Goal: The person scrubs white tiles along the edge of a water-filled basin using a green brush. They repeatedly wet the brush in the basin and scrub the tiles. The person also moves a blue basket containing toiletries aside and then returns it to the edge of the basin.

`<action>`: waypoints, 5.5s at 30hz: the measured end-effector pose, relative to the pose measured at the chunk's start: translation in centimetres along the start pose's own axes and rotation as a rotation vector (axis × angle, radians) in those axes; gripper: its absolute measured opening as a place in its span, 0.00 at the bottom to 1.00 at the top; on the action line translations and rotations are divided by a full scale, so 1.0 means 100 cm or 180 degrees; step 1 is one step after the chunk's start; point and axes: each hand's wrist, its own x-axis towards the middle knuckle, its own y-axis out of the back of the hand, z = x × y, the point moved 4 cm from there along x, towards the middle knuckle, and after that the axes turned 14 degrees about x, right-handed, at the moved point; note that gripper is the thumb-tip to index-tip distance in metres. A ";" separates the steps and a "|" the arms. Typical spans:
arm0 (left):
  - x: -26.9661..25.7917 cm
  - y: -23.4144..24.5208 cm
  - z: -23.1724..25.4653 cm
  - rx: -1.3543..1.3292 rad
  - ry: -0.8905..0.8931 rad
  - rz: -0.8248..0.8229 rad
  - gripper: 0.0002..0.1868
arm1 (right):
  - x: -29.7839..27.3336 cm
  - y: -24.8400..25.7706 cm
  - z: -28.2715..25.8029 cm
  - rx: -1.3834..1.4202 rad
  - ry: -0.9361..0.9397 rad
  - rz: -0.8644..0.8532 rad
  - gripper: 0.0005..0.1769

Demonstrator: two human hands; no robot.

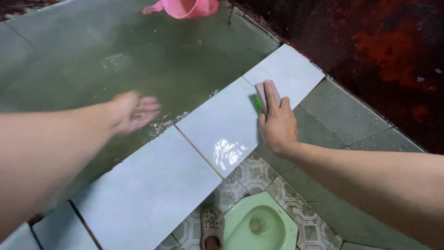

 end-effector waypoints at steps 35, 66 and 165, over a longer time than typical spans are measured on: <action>-0.100 -0.132 0.003 0.4384 -0.0976 -0.0179 0.70 | 0.072 0.055 0.051 -0.0231 -0.0801 -0.0107 0.31; -0.134 -0.147 0.021 0.4921 -0.0159 -0.0539 0.85 | 0.074 0.041 0.133 -0.0656 -0.0549 -0.0675 0.35; -0.343 0.057 -0.230 0.3863 0.0695 0.1005 0.55 | -0.137 -0.096 -0.192 -0.0145 0.0521 -0.0829 0.32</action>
